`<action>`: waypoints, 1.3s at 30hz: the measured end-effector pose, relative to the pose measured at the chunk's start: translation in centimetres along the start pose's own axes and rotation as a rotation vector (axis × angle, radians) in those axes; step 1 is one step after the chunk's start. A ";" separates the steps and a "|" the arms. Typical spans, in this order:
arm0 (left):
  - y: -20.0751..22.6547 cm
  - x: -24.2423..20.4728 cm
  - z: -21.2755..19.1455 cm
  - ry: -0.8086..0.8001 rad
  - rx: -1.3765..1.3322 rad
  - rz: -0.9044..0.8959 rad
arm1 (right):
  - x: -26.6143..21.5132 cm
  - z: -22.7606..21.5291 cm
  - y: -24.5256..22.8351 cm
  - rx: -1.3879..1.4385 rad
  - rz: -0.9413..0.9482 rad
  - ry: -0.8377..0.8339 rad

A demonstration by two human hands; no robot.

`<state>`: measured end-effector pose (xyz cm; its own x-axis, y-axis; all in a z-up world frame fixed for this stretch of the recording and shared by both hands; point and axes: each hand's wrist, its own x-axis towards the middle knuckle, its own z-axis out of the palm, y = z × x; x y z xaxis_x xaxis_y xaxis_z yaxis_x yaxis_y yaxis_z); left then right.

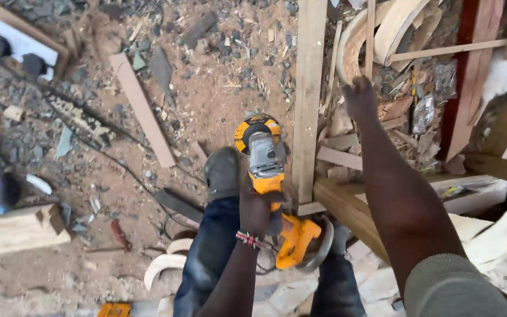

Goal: Grinding the surface of a curved wooden piece using a handheld angle grinder to smooth it.

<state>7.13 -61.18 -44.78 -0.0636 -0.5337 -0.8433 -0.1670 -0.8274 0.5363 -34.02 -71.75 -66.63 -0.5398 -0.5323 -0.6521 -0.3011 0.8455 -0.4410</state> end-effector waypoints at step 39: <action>10.6 -0.9 1.0 -0.127 -1.081 -0.273 | -31.6 0.1 -7.7 0.748 -0.075 -0.039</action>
<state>4.45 -69.28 -38.43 -0.2659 -0.3409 -0.9017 0.7474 -0.6637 0.0305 -14.59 -61.42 -42.68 -0.5064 -0.6005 -0.6188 0.2859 0.5601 -0.7775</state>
